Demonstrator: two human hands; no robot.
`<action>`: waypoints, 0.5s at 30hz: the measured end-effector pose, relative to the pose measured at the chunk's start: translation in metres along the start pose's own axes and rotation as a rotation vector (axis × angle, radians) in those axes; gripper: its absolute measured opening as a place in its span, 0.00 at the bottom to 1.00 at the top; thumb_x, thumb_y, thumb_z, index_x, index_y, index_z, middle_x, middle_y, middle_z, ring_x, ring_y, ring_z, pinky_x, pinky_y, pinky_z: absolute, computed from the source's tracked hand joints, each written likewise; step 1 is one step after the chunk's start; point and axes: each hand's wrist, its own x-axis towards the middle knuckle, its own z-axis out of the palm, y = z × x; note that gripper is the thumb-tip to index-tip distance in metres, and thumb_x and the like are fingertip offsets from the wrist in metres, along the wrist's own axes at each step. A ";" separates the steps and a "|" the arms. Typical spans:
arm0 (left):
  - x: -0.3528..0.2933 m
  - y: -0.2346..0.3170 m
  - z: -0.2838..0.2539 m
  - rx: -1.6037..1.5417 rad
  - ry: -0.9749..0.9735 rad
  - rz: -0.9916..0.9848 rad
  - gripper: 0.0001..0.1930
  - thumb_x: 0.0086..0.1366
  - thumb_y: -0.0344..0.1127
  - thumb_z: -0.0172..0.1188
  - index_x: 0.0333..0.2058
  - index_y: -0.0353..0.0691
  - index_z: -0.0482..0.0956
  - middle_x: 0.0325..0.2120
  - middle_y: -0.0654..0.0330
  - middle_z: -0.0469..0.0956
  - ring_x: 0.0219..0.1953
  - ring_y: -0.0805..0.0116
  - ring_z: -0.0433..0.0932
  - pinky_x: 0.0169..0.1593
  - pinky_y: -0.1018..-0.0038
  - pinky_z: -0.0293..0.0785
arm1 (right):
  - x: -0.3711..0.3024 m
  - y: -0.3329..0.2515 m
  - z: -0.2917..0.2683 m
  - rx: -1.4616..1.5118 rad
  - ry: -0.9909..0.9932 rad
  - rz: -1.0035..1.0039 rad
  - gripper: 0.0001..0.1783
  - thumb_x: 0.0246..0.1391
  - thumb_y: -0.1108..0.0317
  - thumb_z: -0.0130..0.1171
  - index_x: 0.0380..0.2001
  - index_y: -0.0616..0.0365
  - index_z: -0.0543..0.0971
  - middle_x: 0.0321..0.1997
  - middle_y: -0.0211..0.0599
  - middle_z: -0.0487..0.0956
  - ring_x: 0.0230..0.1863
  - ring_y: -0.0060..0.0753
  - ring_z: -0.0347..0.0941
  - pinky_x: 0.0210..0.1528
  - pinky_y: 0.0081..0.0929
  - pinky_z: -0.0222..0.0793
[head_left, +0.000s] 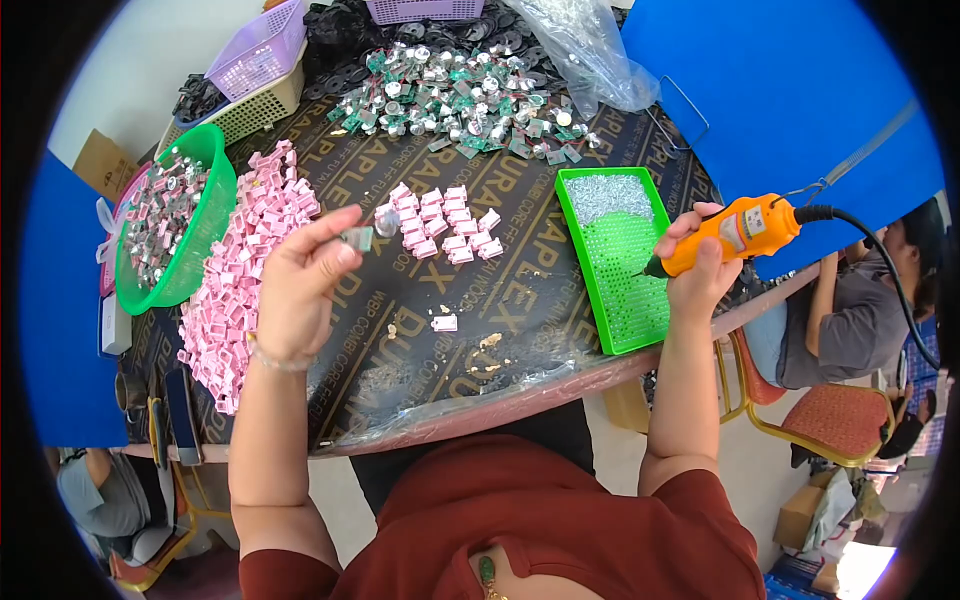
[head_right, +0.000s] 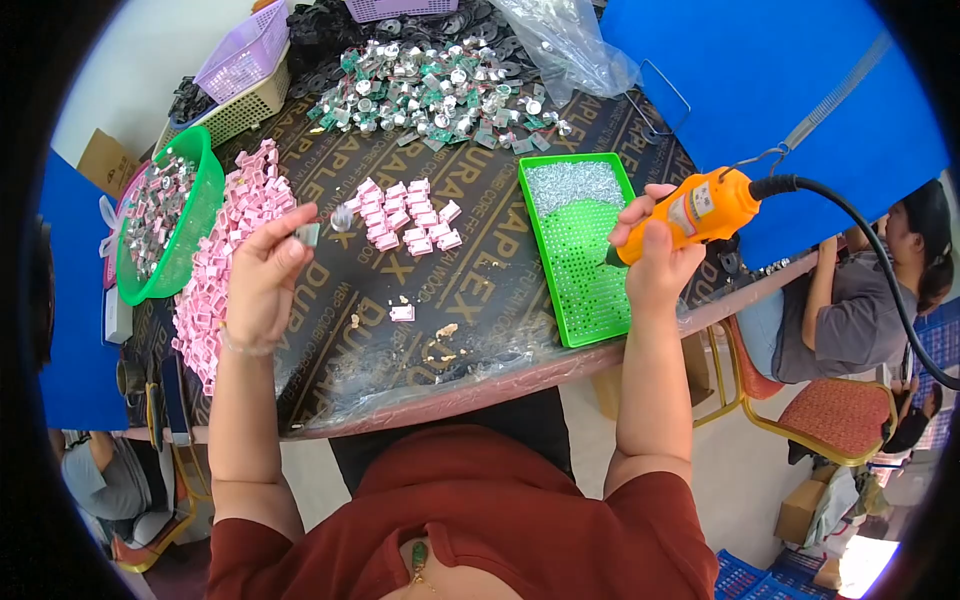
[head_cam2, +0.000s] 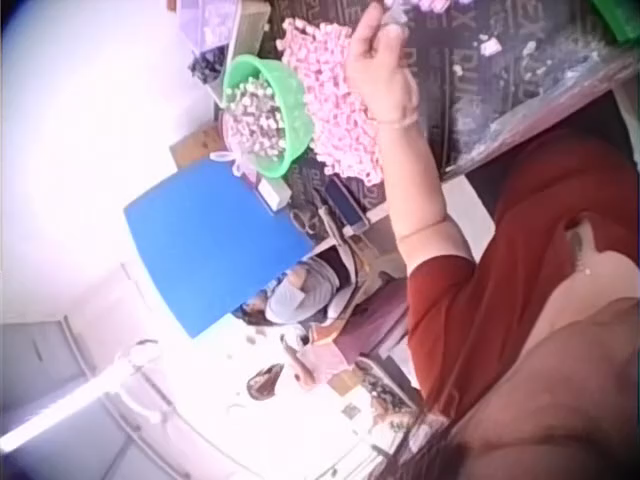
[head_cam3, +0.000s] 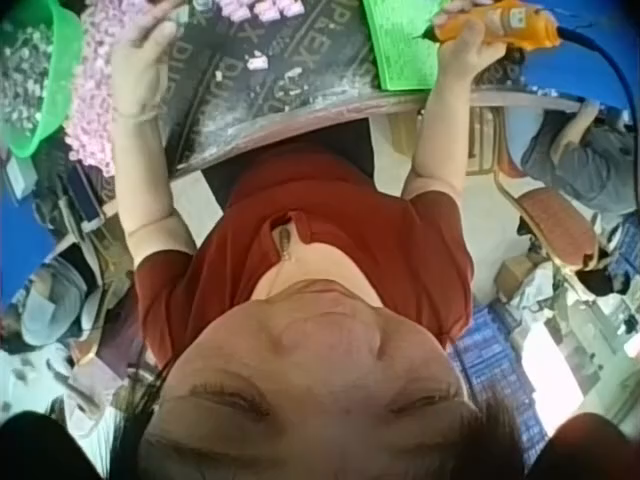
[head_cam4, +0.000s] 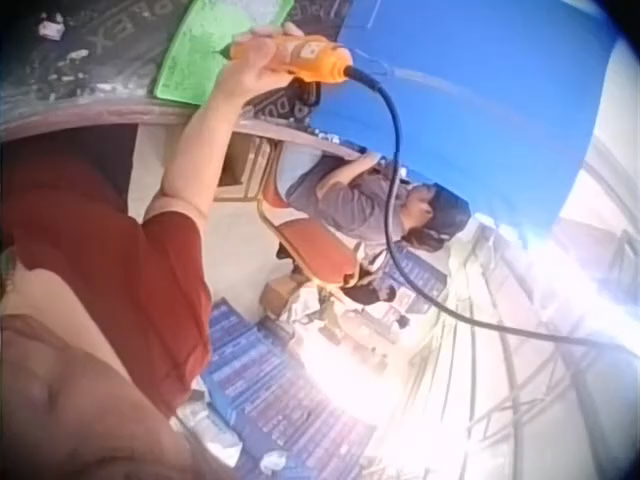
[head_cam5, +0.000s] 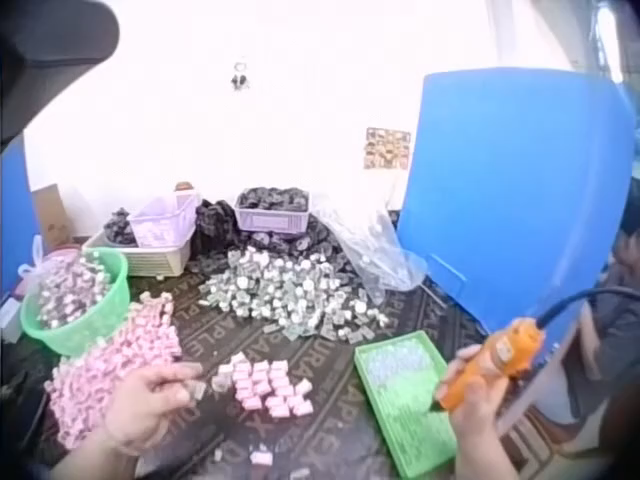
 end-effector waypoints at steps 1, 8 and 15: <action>-0.007 -0.003 0.000 0.045 -0.002 0.019 0.18 0.56 0.20 0.60 0.47 0.27 0.72 0.42 0.55 0.77 0.39 0.75 0.76 0.43 0.81 0.74 | 0.000 0.001 -0.001 0.001 0.000 0.001 0.26 0.53 0.54 0.60 0.44 0.65 0.67 0.28 0.36 0.74 0.22 0.24 0.71 0.26 0.20 0.67; -0.026 -0.006 0.023 0.335 -0.129 0.354 0.13 0.52 0.22 0.63 0.37 0.35 0.74 0.40 0.54 0.76 0.46 0.68 0.73 0.52 0.72 0.66 | -0.001 0.001 0.002 -0.031 -0.002 0.006 0.26 0.53 0.54 0.60 0.44 0.65 0.67 0.27 0.36 0.74 0.22 0.24 0.70 0.26 0.20 0.67; -0.026 -0.038 0.023 0.512 -0.225 0.259 0.11 0.50 0.23 0.66 0.34 0.35 0.77 0.32 0.63 0.74 0.30 0.76 0.71 0.37 0.79 0.70 | -0.001 -0.006 0.004 -0.051 0.036 -0.027 0.31 0.50 0.48 0.61 0.45 0.64 0.67 0.28 0.39 0.73 0.22 0.28 0.70 0.26 0.22 0.67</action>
